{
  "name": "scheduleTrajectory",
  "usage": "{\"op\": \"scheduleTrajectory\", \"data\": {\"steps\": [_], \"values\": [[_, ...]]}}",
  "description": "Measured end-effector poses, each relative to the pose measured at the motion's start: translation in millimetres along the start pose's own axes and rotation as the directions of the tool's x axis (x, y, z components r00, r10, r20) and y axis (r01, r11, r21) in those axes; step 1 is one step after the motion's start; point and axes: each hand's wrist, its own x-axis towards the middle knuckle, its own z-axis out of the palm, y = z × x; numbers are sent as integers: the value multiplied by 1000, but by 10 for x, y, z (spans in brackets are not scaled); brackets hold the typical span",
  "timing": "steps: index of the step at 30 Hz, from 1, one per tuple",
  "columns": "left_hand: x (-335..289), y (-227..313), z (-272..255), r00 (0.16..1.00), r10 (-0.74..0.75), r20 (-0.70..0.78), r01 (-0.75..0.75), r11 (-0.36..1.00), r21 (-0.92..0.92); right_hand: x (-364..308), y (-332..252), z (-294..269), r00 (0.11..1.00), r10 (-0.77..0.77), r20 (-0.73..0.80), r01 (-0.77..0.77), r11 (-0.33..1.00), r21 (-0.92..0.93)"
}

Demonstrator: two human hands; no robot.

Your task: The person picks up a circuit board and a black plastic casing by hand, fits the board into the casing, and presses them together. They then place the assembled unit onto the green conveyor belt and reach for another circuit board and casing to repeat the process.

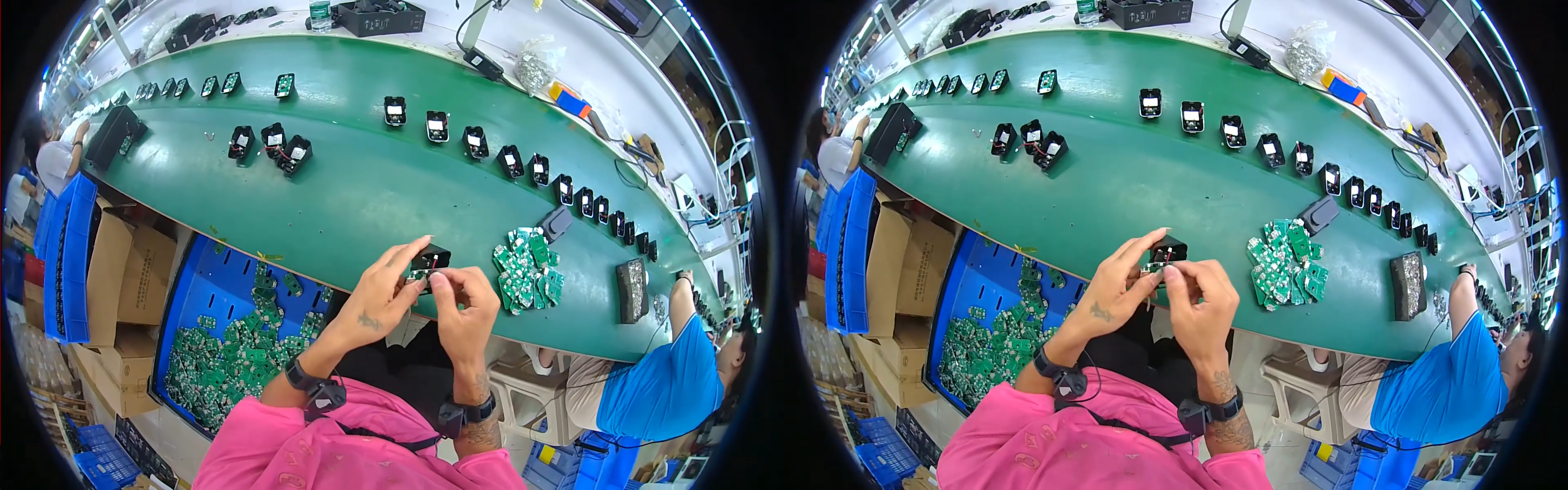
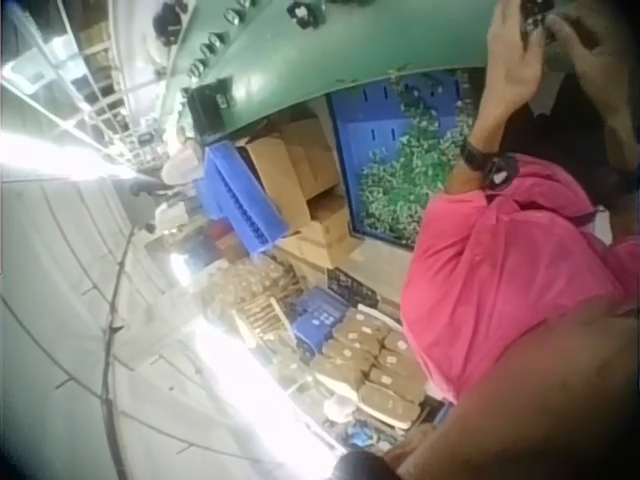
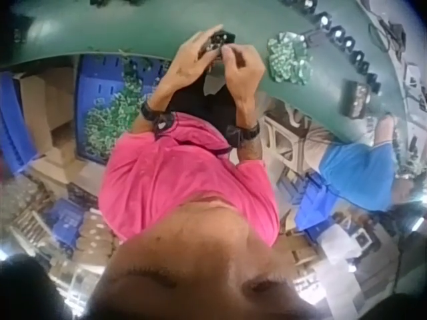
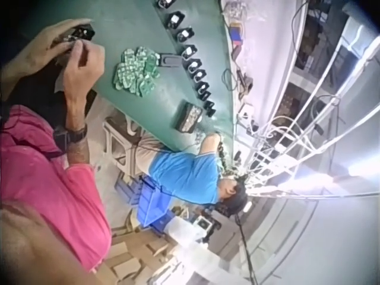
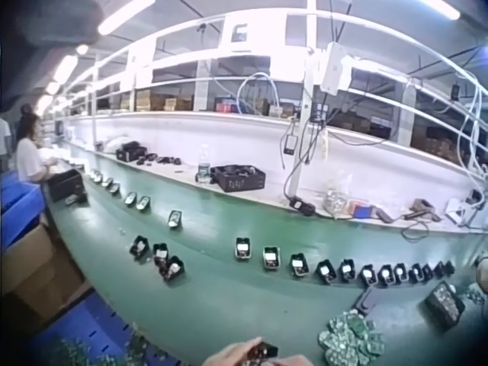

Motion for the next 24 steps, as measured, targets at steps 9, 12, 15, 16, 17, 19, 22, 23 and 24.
{"op": "scheduleTrajectory", "data": {"steps": [9,12,15,16,17,19,22,23,24], "values": [[-184,118,169,992,108,-69,-96,983,156,-177,-69,22,997,61,-57,-47,974,220],[-260,91,190,976,174,-131,-150,974,172,-247,-146,-26,998,-32,-45,36,996,80],[-275,126,207,964,249,-95,-205,921,332,-264,-227,-68,999,-46,-29,46,999,13],[-290,151,204,963,252,-95,-207,919,334,-258,-240,-64,998,-58,-33,58,998,-4],[-309,179,201,973,213,-89,-178,938,299,-256,-234,-68,998,-60,-34,60,998,-2],[-336,177,204,981,173,-87,-144,952,268,-260,-206,-65,987,-158,-44,153,984,-90],[-360,150,218,962,242,-123,-198,936,293,-306,-224,-22,957,-282,-67,259,936,-237],[-371,180,217,979,169,-115,-140,965,222,-316,-226,-22,957,-281,-68,258,936,-238],[-380,200,216,990,95,-101,-79,985,152,-326,-217,-20,952,-302,-53,279,925,-259]]}}
